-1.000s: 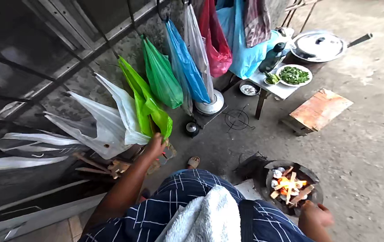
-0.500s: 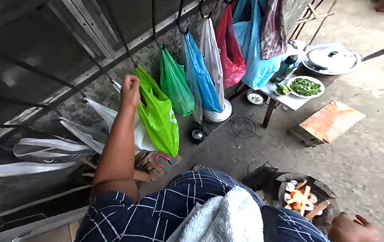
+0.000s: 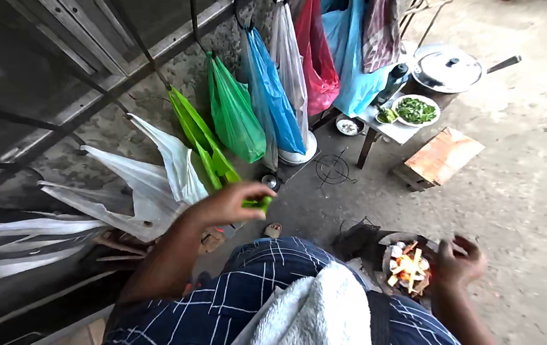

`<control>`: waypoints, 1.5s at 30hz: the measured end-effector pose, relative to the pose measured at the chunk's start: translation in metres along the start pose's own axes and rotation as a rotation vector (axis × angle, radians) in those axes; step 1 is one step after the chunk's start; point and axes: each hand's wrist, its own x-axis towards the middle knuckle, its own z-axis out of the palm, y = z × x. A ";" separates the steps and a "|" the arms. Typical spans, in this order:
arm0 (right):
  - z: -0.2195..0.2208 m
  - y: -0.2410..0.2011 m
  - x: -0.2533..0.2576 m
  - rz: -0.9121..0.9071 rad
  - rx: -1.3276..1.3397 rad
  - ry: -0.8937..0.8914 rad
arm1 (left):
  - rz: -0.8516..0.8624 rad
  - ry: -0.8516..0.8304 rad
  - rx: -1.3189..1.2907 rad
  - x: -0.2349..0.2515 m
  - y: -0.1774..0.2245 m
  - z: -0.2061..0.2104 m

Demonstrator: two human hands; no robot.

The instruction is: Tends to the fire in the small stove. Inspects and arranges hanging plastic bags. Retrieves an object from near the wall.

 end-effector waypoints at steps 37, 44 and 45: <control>0.361 -0.303 -0.110 -0.642 -0.942 -1.285 | -0.128 0.241 0.711 -0.065 -0.153 0.037; 0.336 -0.302 -0.122 -0.779 -0.744 -1.343 | -0.267 0.095 0.643 -0.066 -0.144 0.045; 0.325 -0.305 -0.124 -0.890 -0.851 -1.336 | -0.299 0.042 0.615 -0.065 -0.139 0.048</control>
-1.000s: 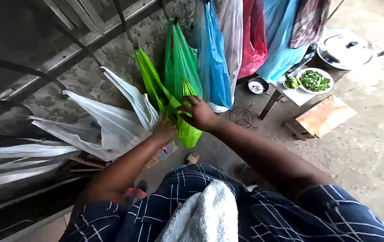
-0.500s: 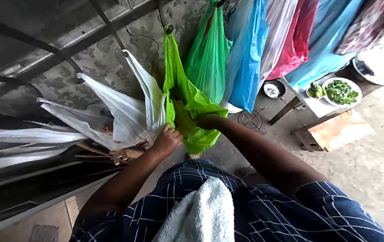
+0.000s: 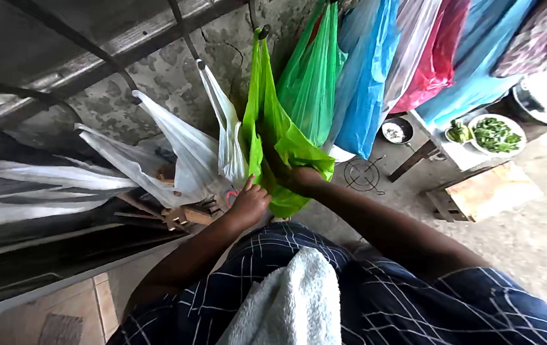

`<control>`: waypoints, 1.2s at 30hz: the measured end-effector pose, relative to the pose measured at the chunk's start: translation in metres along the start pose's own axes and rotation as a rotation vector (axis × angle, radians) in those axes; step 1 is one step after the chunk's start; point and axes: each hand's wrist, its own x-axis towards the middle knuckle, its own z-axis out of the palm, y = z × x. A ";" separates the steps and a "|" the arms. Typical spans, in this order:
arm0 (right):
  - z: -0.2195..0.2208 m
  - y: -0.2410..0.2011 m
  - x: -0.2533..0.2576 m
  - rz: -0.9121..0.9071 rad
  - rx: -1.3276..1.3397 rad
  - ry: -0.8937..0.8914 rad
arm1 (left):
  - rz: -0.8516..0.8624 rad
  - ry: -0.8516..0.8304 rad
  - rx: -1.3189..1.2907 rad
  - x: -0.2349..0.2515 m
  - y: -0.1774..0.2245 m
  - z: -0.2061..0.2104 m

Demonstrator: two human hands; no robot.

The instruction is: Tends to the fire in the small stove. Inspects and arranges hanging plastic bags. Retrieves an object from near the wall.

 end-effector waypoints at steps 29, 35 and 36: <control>-0.071 -0.053 -0.210 -0.419 -0.530 0.555 | -0.244 -0.180 -0.484 -0.195 0.039 0.129; -0.098 -0.070 -0.210 -0.165 -0.610 0.225 | -0.319 -0.403 -0.438 -0.224 -0.008 0.105; -0.110 -0.071 -0.208 -0.136 -0.533 0.182 | -0.307 -0.377 -0.415 -0.228 -0.018 0.099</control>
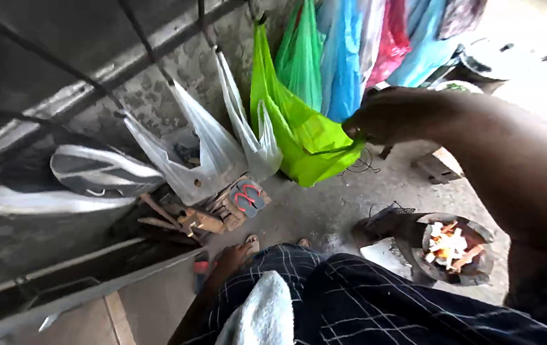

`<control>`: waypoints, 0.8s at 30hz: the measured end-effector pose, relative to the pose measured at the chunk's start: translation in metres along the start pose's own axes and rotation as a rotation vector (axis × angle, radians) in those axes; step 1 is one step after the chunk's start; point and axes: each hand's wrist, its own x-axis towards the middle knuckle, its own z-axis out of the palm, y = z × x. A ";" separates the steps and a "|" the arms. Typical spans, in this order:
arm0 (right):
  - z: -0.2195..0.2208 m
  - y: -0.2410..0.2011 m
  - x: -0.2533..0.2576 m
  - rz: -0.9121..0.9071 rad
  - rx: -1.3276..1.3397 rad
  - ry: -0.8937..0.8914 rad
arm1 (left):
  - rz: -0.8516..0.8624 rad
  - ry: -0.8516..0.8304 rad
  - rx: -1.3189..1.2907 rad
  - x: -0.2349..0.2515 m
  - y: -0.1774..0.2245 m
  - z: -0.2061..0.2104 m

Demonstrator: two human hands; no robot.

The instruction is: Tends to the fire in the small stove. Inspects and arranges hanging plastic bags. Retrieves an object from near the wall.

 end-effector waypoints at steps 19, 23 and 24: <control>-0.089 0.002 0.213 0.456 0.829 0.961 | -0.087 0.008 -0.070 -0.030 -0.136 -0.038; -0.086 0.013 0.224 0.495 0.906 0.943 | -0.123 -0.009 -0.070 -0.036 -0.145 -0.037; -0.084 0.014 0.227 0.513 0.971 0.941 | -0.122 -0.003 -0.065 -0.036 -0.149 -0.035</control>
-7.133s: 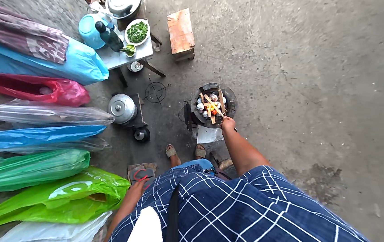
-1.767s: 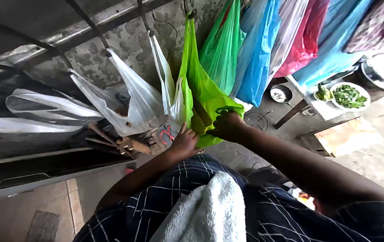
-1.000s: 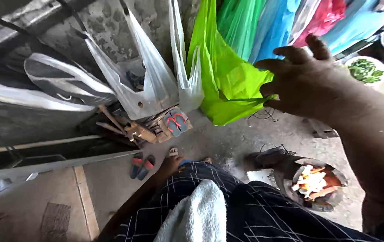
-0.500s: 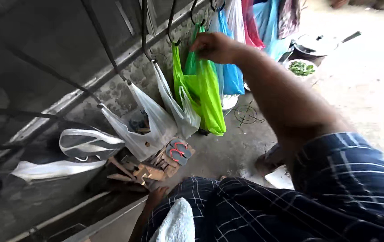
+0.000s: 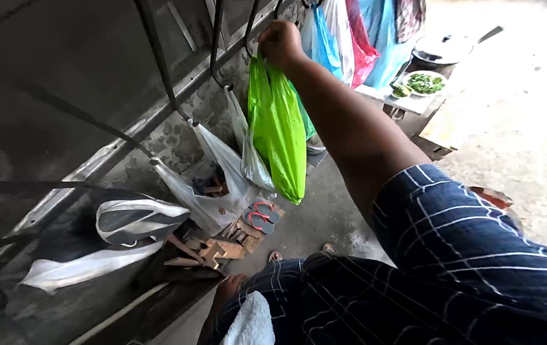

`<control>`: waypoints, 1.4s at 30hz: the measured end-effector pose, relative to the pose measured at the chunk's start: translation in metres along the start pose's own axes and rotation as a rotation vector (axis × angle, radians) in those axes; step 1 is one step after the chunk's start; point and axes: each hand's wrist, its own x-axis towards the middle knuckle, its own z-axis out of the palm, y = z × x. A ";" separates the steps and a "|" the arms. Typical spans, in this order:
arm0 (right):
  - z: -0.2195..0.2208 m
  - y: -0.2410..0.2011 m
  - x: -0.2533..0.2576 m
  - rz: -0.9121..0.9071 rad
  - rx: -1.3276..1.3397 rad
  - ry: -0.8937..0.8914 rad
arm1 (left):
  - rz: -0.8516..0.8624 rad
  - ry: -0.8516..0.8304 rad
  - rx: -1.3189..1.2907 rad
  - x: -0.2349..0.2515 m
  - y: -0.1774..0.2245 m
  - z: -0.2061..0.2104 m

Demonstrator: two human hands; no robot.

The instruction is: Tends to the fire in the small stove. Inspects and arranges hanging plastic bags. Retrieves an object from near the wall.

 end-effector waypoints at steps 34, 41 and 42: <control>0.181 0.361 -0.621 1.017 -0.111 -0.675 | -0.236 -0.460 0.198 0.277 0.000 0.113; 0.235 0.438 -0.667 1.100 -0.062 -0.652 | -0.055 -0.255 0.688 0.410 -0.023 0.161; 0.243 0.450 -0.666 1.094 -0.059 -0.662 | 0.005 -0.228 0.751 0.431 -0.026 0.162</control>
